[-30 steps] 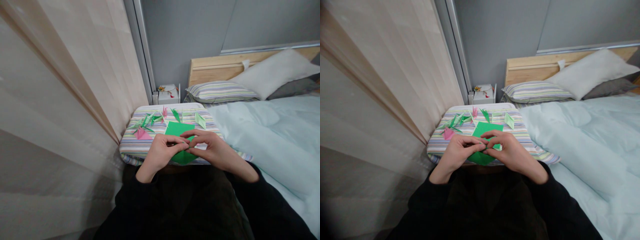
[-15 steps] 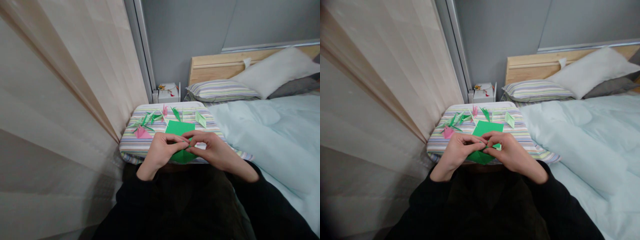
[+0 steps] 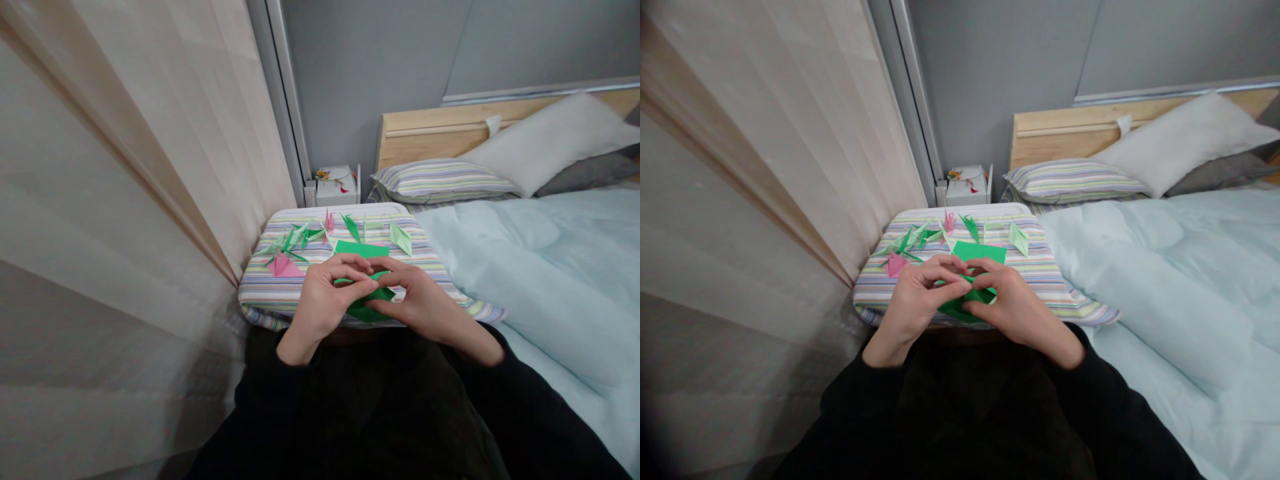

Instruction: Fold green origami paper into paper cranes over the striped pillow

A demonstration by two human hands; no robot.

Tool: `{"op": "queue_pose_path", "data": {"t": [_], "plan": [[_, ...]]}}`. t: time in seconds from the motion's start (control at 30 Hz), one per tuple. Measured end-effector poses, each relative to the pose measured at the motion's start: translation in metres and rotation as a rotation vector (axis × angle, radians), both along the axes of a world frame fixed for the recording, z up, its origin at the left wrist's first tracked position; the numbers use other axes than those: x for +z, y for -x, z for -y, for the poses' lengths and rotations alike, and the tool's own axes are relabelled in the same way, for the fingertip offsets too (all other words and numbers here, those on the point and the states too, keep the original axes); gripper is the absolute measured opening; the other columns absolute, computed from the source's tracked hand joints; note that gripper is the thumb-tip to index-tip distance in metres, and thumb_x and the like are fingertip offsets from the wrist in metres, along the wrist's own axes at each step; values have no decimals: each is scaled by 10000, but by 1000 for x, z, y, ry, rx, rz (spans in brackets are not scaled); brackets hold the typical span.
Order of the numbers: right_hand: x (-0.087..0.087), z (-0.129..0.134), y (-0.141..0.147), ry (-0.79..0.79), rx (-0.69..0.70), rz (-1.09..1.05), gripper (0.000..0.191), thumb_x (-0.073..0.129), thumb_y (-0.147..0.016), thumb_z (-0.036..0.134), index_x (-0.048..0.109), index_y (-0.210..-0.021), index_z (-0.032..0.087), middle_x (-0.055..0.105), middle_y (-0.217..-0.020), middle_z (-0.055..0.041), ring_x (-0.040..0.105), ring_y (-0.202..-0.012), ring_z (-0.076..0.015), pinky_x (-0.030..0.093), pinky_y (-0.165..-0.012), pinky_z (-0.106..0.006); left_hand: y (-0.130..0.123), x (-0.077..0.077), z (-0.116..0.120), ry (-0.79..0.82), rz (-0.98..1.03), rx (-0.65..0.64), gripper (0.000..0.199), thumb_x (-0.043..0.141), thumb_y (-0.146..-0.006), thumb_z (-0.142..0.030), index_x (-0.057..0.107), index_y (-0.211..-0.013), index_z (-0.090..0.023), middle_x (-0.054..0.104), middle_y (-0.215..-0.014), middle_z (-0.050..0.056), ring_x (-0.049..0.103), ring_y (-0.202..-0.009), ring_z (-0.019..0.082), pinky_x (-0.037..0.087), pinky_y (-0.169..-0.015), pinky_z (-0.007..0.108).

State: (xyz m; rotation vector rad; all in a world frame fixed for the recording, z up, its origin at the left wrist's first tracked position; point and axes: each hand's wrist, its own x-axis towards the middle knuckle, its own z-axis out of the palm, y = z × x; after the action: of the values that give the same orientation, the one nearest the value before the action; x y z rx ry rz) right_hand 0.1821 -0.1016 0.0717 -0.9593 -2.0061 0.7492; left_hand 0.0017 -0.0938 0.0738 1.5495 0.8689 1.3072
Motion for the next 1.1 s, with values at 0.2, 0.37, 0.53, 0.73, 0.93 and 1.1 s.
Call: {"op": "queue_pose_path", "data": {"t": [0.2, 0.37, 0.53, 0.73, 0.93, 1.1], "plan": [[-1, -3, -2, 2, 11, 89, 152, 711, -813, 97, 808, -864, 203, 684, -1308, -120, 634, -1246, -322, 461, -1081, -495, -1, 6, 3, -54, -106, 36, 51, 807, -762, -223, 794, -720, -200, 676, -979, 69, 664, -992, 225, 567, -843, 363], [-4, -8, -9, -37, -45, 27, 93, 765, -818, 176, 770, -728, 198, 697, -1262, -119, 647, -1218, -305, 487, -1039, -461, 6, 8, 1, -6, -336, -60, 131, 881, -691, -234, 811, -798, -210, 691, -1195, 90, 639, -1165, 288, 524, -971, 403], [-7, -9, -11, -73, -110, 38, 130, 758, -826, 199, 755, -695, 200, 688, -1279, -120, 654, -1196, -311, 488, -1037, -491, 11, 8, -4, 4, -579, -9, 82, 812, -753, -235, 819, -834, -225, 683, -1191, 89, 623, -1211, 315, 540, -858, 360], [-12, -9, -8, -162, -154, 30, 82, 770, -804, 183, 778, -725, 203, 671, -1310, -137, 632, -1230, -338, 491, -1026, -520, 9, 4, -11, -145, -700, -25, 182, 789, -726, -183, 834, -888, -251, 670, -1256, 89, 612, -1258, 323, 494, -1042, 432], [-15, -10, -5, -190, -184, -44, 85, 783, -799, 167, 779, -726, 209, 679, -1261, -125, 657, -1182, -309, 513, -992, -481, 4, 1, -15, -131, -680, 53, 135, 832, -682, -177, 837, -799, -243, 629, -1376, 100, 530, -1383, 349, 452, -1123, 469], [-15, -8, 1, -184, -236, -104, 96, 789, -813, 188, 770, -722, 213, 696, -1196, -107, 673, -1133, -288, 524, -958, -457, 2, -3, -17, -135, -629, 115, 122, 798, -718, -128, 828, -762, -238, 616, -1411, 78, 532, -1379, 329, 395, -1177, 492]]}}
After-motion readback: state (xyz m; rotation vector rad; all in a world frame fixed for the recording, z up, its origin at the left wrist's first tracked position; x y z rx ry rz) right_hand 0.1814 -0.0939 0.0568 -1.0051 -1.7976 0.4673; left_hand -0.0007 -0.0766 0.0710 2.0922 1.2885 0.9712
